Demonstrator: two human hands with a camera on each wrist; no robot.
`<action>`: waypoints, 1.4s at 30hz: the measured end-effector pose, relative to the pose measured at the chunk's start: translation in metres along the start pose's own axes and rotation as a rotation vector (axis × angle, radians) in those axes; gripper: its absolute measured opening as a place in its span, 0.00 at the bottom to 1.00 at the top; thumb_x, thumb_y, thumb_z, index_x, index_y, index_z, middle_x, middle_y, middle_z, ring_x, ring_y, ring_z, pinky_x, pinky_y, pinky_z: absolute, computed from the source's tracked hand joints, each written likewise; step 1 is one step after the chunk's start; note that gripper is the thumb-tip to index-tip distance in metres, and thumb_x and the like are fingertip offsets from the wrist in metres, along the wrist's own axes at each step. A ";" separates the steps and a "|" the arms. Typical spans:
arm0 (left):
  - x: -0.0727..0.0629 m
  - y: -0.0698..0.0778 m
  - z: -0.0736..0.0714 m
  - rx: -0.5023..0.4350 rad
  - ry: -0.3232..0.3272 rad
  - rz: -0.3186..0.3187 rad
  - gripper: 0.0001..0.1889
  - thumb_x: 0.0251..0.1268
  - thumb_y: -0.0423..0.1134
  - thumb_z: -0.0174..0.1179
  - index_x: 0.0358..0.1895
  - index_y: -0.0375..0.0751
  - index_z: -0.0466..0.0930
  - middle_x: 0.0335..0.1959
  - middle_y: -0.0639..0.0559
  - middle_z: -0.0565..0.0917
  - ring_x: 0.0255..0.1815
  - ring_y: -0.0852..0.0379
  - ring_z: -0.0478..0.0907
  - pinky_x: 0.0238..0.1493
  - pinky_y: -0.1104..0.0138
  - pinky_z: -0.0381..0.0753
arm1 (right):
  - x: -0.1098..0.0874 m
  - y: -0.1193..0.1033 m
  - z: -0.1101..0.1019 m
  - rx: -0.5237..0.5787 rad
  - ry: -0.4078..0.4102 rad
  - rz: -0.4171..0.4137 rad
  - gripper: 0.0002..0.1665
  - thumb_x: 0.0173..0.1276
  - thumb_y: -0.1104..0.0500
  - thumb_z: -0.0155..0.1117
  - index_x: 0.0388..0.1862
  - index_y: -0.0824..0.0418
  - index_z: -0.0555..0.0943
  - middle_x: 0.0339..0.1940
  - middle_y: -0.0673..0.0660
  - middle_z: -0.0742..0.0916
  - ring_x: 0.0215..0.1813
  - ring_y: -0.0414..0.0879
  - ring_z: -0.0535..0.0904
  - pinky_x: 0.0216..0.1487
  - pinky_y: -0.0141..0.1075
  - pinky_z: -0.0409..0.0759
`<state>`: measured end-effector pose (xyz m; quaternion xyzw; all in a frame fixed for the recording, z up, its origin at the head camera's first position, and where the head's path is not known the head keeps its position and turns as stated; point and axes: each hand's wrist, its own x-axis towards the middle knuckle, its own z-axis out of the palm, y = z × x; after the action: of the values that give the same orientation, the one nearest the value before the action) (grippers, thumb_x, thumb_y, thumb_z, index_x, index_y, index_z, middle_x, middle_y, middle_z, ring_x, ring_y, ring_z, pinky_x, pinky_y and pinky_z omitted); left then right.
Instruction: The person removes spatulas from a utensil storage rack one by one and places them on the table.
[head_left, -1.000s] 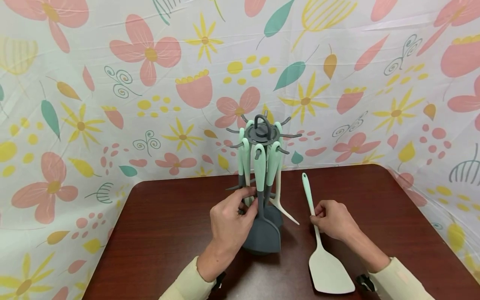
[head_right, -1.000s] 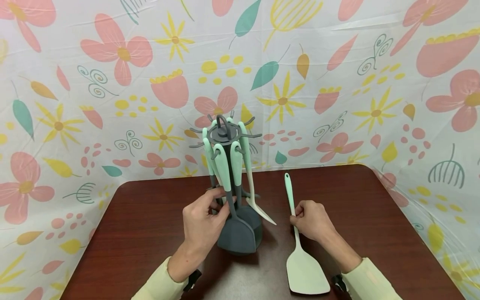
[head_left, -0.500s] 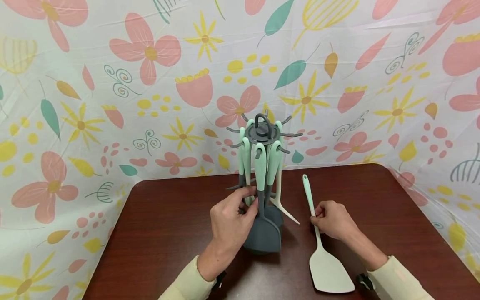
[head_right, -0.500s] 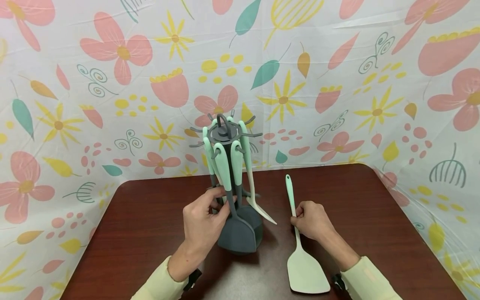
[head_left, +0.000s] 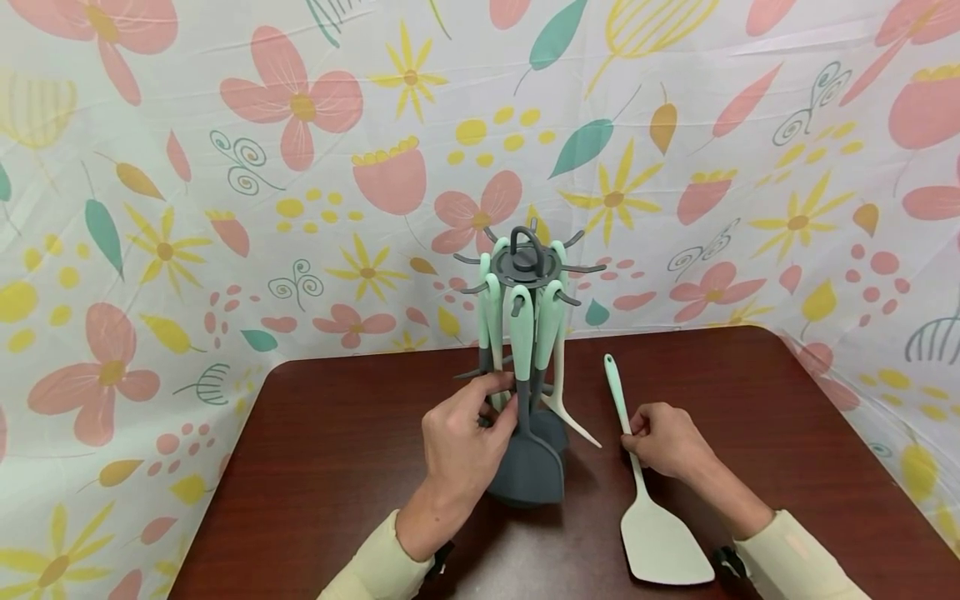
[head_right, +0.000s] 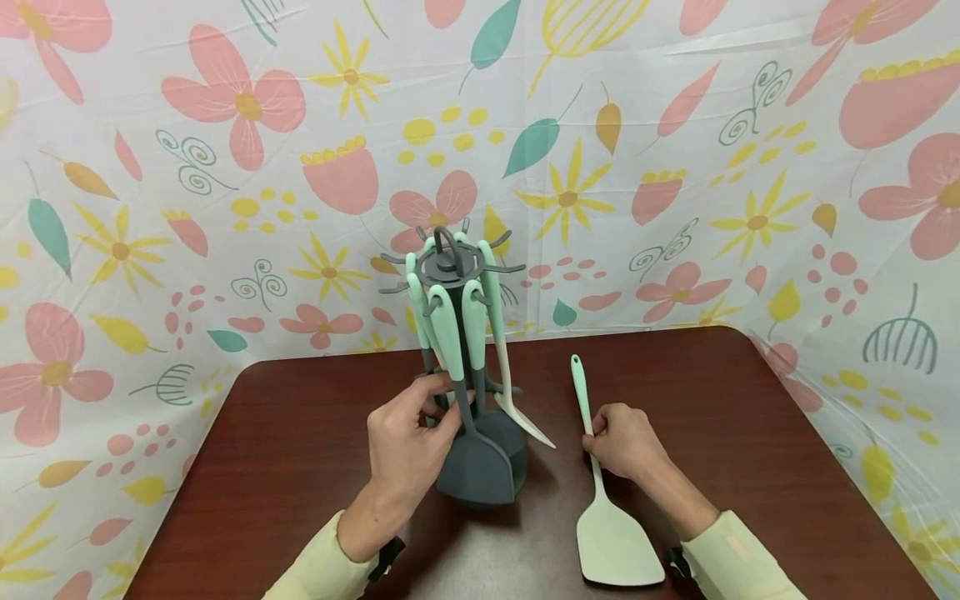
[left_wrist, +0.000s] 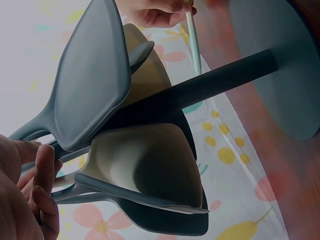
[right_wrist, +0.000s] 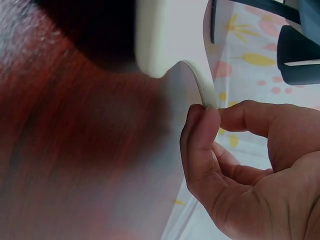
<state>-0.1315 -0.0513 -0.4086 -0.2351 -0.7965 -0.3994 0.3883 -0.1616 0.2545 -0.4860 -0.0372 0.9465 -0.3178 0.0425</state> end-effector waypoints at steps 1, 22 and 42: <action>0.000 0.000 0.000 0.002 0.000 0.001 0.14 0.62 0.31 0.76 0.50 0.44 0.89 0.39 0.54 0.92 0.21 0.66 0.81 0.26 0.76 0.80 | 0.000 0.000 0.000 0.000 -0.001 0.005 0.12 0.64 0.62 0.76 0.27 0.62 0.80 0.23 0.53 0.82 0.21 0.42 0.79 0.24 0.37 0.77; -0.001 0.000 0.000 0.000 -0.001 -0.003 0.14 0.63 0.32 0.76 0.50 0.44 0.89 0.40 0.54 0.93 0.21 0.67 0.82 0.27 0.77 0.81 | 0.003 0.003 0.002 -0.036 -0.056 0.081 0.14 0.66 0.61 0.75 0.27 0.62 0.78 0.21 0.53 0.82 0.20 0.42 0.83 0.24 0.38 0.79; 0.001 0.000 0.000 -0.009 0.003 -0.002 0.13 0.63 0.32 0.76 0.49 0.45 0.89 0.39 0.56 0.93 0.20 0.68 0.81 0.26 0.77 0.81 | 0.003 0.005 0.003 -0.083 -0.055 0.095 0.16 0.65 0.59 0.75 0.22 0.60 0.78 0.12 0.49 0.81 0.17 0.42 0.80 0.25 0.38 0.76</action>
<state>-0.1321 -0.0516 -0.4083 -0.2357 -0.7943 -0.4037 0.3881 -0.1645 0.2560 -0.4915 -0.0029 0.9580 -0.2748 0.0820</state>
